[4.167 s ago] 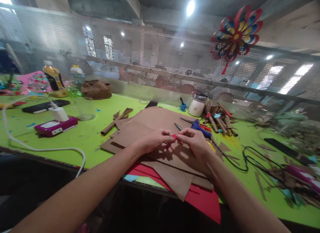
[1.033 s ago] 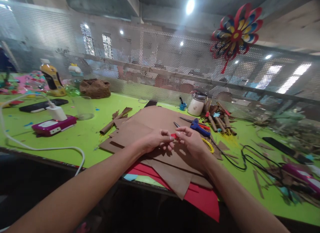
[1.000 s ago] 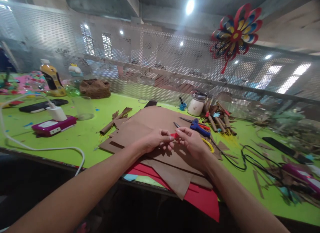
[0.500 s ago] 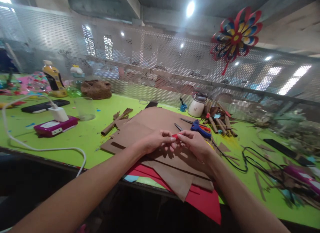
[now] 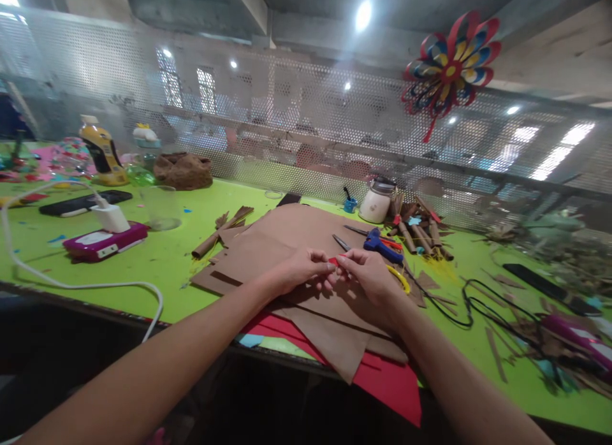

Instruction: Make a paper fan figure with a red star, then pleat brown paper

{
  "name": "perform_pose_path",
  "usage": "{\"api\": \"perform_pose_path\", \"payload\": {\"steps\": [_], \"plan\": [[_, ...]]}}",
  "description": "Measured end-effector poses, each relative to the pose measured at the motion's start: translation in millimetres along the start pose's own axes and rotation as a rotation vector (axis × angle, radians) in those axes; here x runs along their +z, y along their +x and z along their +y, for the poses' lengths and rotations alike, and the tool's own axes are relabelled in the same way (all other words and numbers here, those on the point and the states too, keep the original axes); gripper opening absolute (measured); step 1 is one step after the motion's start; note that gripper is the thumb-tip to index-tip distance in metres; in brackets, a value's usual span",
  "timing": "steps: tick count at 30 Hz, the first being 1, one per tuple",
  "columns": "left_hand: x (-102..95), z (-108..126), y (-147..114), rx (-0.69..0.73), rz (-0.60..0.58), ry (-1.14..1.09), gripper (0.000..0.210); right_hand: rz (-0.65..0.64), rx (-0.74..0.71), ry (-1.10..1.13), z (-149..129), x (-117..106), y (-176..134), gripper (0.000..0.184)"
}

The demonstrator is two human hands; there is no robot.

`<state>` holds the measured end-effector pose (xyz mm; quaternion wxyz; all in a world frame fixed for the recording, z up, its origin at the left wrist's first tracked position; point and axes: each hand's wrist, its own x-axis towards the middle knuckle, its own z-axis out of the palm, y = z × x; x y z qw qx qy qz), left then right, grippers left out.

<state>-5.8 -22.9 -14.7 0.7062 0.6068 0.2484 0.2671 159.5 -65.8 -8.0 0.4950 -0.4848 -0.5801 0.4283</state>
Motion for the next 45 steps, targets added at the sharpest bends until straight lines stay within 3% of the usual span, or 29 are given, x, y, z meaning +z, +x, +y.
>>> {"api": "perform_pose_path", "payload": {"steps": [4,11,18,24,30,36,42,45], "plan": [[1.7,-0.6,2.6,-0.024,0.047,0.044,0.034,0.081,-0.022,-0.125,5.5,-1.2,2.3,0.024],[1.8,-4.6,4.0,0.016,0.095,0.044,0.027,0.107,-0.02,-0.12,12.5,2.2,3.7,0.021],[1.1,-3.4,0.9,0.008,0.105,-0.018,0.03,0.045,0.05,0.064,12.1,3.9,1.5,0.024],[-1.4,0.7,-0.2,-0.035,0.046,0.003,0.026,-0.068,0.075,0.191,8.8,2.4,-1.1,0.023],[-4.0,1.1,1.7,-0.035,0.052,-0.026,0.025,0.033,-0.004,0.049,9.8,1.6,3.4,0.021],[-6.4,-0.8,4.5,-0.023,0.023,-0.033,0.024,0.159,0.021,0.011,6.3,8.6,1.9,0.015],[-8.2,-1.2,2.1,-0.002,0.017,-0.021,0.02,-0.031,0.119,0.241,12.0,5.1,2.0,0.021],[-5.3,1.9,0.7,0.011,0.059,0.034,0.021,-0.025,0.088,0.233,15.6,2.4,4.2,0.023]]}}
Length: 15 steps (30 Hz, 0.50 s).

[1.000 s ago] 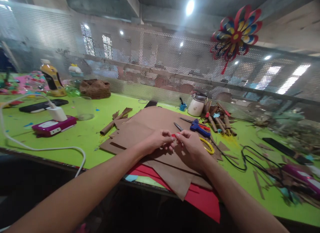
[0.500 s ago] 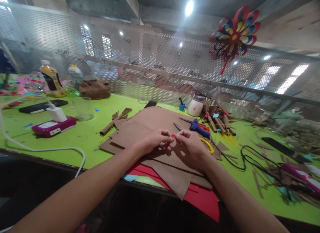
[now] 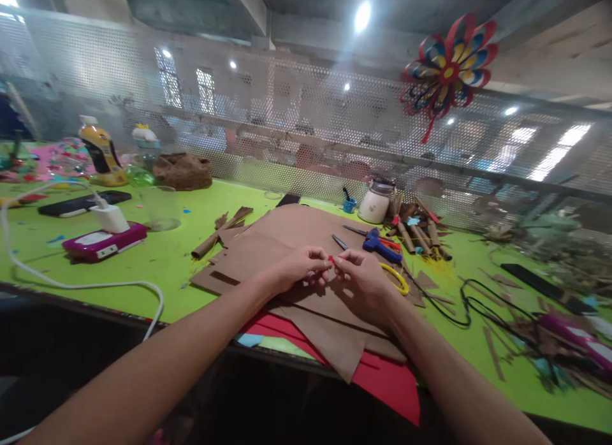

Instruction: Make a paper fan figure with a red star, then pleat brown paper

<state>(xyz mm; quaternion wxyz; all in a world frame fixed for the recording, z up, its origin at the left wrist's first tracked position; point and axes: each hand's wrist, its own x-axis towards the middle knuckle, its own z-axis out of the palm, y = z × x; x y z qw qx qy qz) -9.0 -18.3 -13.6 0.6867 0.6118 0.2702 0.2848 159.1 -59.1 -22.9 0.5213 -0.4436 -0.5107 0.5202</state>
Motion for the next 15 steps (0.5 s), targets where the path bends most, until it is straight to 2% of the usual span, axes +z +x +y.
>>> {"api": "perform_pose_path", "payload": {"steps": [6,8,13,15], "plan": [[5.0,6.5,0.5,0.105,0.208,0.141,0.019,-0.015,-0.002,0.021,-1.8,1.0,-0.5,0.021],[4.5,5.5,1.0,0.13,0.195,0.098,0.019,-0.026,0.004,0.062,-3.3,2.3,-1.8,0.021],[2.9,1.1,0.9,0.099,0.051,-0.118,0.024,-0.033,-0.055,0.141,-4.9,3.6,-2.9,0.016],[3.0,0.8,0.3,0.092,0.033,-0.158,0.025,-0.026,-0.085,0.132,-4.6,3.5,-2.6,0.014]]}}
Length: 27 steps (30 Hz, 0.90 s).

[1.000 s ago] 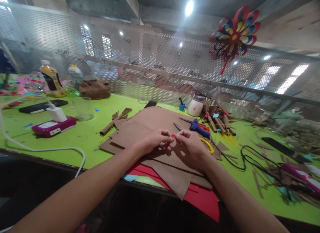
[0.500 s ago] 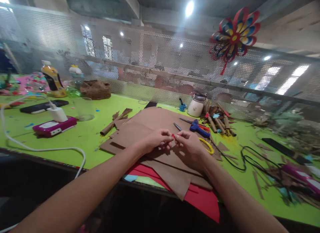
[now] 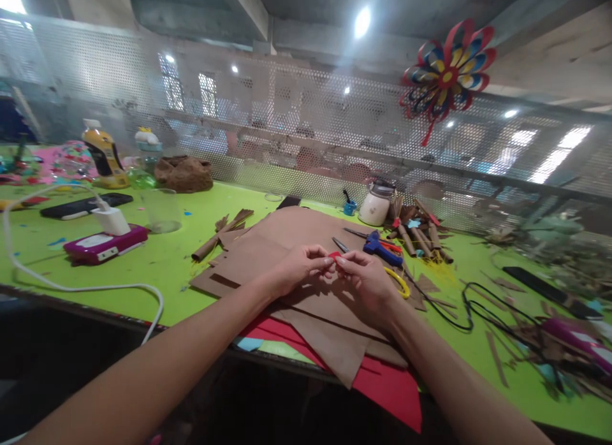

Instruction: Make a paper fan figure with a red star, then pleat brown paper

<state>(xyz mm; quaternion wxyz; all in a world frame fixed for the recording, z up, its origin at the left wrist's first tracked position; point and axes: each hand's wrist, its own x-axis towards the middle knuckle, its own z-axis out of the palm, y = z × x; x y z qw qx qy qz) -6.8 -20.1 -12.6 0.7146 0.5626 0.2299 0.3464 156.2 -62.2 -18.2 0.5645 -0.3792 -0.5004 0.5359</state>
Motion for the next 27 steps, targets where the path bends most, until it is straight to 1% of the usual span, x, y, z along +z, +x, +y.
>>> {"api": "perform_pose_path", "payload": {"steps": [4,8,10,14,20,25,27], "plan": [[0.7,1.6,-0.9,0.003,0.016,-0.008,0.025,0.007,-0.045,-0.047,0.3,0.4,0.1,0.015],[0.8,2.2,-0.9,-0.004,0.013,-0.001,0.026,0.019,-0.048,-0.063,-1.0,2.0,-0.4,0.017],[0.7,1.9,-0.7,0.014,0.015,0.007,0.025,0.024,-0.06,-0.06,-1.3,2.6,-0.7,0.017],[0.4,1.2,0.0,0.058,0.065,0.055,0.024,0.036,-0.081,-0.076,-0.2,3.2,-1.3,0.015],[0.1,0.5,1.0,0.044,0.098,0.041,0.026,0.048,-0.067,-0.093,2.3,2.8,-0.5,0.018],[0.0,2.0,0.0,-0.01,0.055,0.023,0.026,0.025,-0.044,-0.1,-0.9,2.8,-1.7,0.023],[0.0,2.8,-0.5,-0.017,0.048,0.015,0.025,0.028,-0.037,-0.091,-2.5,3.3,-2.7,0.021]]}}
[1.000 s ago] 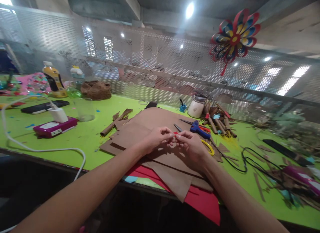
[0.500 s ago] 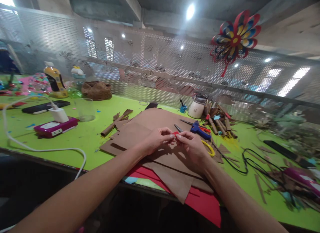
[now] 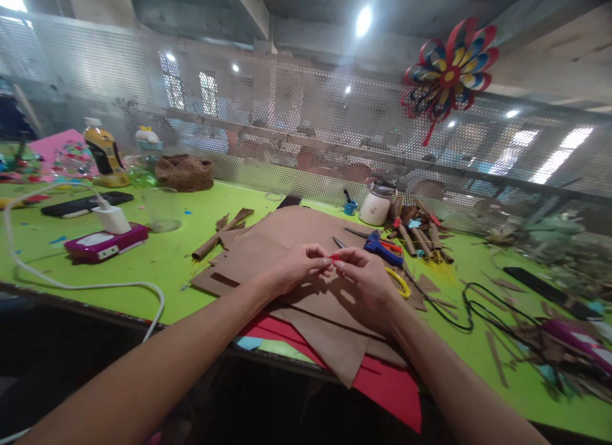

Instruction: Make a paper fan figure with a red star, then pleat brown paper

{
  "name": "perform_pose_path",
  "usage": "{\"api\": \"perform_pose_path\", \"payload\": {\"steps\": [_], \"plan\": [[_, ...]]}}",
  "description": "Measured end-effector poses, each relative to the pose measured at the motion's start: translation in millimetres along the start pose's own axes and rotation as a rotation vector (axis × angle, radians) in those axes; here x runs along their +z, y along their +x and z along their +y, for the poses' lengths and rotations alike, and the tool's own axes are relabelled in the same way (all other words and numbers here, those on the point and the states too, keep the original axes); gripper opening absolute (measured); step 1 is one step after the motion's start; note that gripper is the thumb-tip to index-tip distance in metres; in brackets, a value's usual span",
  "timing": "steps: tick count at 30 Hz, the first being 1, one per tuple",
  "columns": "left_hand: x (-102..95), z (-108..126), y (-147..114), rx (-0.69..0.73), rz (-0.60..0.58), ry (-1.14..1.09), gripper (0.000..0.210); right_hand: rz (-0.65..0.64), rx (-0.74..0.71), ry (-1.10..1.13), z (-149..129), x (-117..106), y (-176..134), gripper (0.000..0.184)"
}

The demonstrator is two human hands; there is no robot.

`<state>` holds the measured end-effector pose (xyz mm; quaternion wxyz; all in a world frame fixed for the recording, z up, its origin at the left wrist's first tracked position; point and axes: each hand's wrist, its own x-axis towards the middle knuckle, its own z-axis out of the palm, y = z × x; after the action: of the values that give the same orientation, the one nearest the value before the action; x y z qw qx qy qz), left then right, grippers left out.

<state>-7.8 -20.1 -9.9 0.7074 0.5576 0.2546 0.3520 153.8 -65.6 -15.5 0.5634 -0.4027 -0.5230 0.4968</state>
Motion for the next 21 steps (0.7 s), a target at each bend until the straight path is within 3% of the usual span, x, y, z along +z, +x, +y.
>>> {"api": "perform_pose_path", "payload": {"steps": [6,14,21], "plan": [[-2.0,-1.6,1.0,-0.046,-0.067,-0.042,0.027,0.018,0.001,0.013,-1.4,-0.1,-0.9,0.016],[1.2,1.5,-1.3,-0.017,-0.008,-0.05,0.023,-0.01,-0.033,0.007,2.4,-2.6,1.2,0.014],[4.0,6.6,-4.9,-0.013,0.003,-0.034,0.022,-0.046,-0.183,-0.211,-6.7,-3.7,0.3,0.009]]}}
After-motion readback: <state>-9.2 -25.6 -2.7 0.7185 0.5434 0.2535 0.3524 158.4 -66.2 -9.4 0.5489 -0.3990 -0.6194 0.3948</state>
